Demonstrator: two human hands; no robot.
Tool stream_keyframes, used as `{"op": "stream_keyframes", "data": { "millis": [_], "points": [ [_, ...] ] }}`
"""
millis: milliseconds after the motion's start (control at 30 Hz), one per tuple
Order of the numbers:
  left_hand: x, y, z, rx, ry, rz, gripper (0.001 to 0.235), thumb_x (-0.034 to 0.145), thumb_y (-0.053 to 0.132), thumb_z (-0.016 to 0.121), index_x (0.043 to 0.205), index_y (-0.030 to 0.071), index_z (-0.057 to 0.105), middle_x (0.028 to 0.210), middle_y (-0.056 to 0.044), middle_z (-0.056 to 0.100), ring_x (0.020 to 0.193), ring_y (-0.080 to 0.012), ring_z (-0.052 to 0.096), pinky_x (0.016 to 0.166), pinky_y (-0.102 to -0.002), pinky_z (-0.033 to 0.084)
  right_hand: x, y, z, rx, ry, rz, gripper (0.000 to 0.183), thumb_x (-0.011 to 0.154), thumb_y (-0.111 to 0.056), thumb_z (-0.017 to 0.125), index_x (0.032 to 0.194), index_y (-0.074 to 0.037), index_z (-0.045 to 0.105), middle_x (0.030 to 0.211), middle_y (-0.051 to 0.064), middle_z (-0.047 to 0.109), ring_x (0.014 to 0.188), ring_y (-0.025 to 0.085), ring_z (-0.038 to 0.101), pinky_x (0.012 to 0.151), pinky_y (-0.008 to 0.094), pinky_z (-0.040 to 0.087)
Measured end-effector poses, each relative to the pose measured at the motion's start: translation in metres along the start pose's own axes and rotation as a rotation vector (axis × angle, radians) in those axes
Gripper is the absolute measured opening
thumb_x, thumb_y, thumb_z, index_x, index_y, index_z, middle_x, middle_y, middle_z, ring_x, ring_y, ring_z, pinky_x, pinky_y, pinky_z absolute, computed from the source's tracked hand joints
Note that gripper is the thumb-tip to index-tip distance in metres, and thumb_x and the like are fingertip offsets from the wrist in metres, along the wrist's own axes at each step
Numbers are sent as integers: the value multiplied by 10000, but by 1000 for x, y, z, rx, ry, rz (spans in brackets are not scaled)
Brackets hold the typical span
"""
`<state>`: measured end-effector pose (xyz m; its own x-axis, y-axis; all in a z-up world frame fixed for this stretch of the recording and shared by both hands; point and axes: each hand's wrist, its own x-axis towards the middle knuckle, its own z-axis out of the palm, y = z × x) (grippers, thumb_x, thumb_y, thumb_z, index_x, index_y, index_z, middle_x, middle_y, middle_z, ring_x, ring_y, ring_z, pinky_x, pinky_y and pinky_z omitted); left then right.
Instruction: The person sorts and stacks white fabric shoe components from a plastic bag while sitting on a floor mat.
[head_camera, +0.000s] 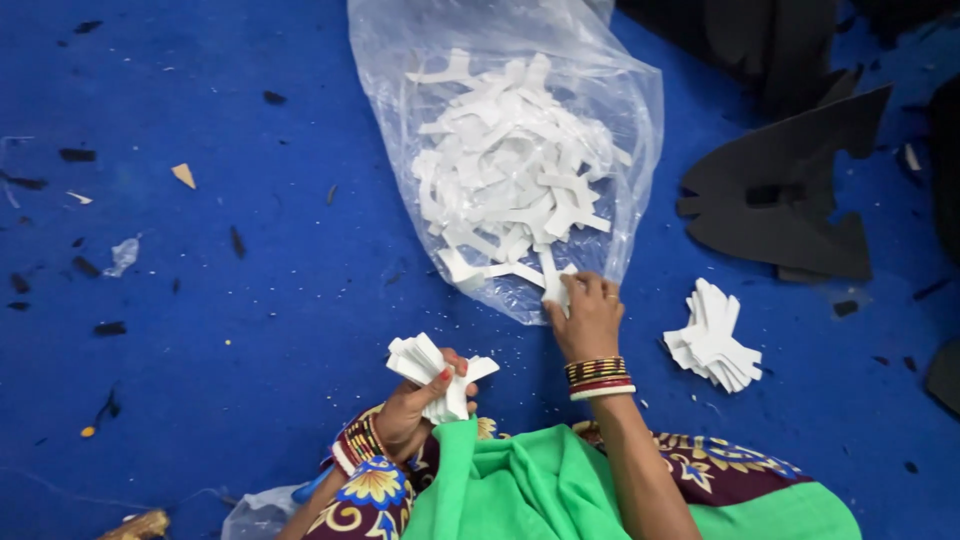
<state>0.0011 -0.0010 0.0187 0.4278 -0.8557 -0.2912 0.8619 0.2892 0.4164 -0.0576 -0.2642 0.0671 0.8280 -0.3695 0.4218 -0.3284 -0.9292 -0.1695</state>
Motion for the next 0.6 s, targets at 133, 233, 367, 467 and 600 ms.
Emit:
{"op": "stream_keyframes", "data": {
  "millis": [133,233,367,467,600],
  "points": [
    [4,-2,-7,-44,-39,5,193,1007,196,611,1164,106,546,1089,-38,579,975,-193,665,840,-362,622,-3,17,-4,-37,-71,104,285,657,-246,853,881,-111,740,983,114,705,939,390,649,790,488,497],
    [3,-4,-6,-40,-29,-18,194,1022,200,614,1172,98,545,1106,-40,577,999,-191,664,868,-357,620,-22,39,-14,366,-328,335,223,831,-242,824,955,-90,717,946,81,741,927,291,694,845,419,543],
    [6,-12,-17,-38,-46,-19,211,1024,194,625,1198,104,546,1120,-36,580,1020,-195,670,880,-368,621,-21,16,-35,1118,-474,612,209,893,-163,742,1051,-67,644,997,115,741,898,241,697,787,386,558],
    [6,-15,-22,-34,-22,-28,243,1020,194,629,1229,104,545,1127,-31,602,1036,-196,677,886,-377,626,-24,-7,-36,1466,-533,802,239,888,-80,680,1109,-71,587,1014,127,740,887,225,728,760,379,579],
    [6,-14,-20,47,83,-110,348,997,229,629,1320,140,534,1054,-104,704,950,-233,710,810,-384,626,-34,-37,-25,1783,-631,784,174,943,-26,663,1087,-55,569,1049,167,726,914,221,706,760,363,559]
  ]
}}
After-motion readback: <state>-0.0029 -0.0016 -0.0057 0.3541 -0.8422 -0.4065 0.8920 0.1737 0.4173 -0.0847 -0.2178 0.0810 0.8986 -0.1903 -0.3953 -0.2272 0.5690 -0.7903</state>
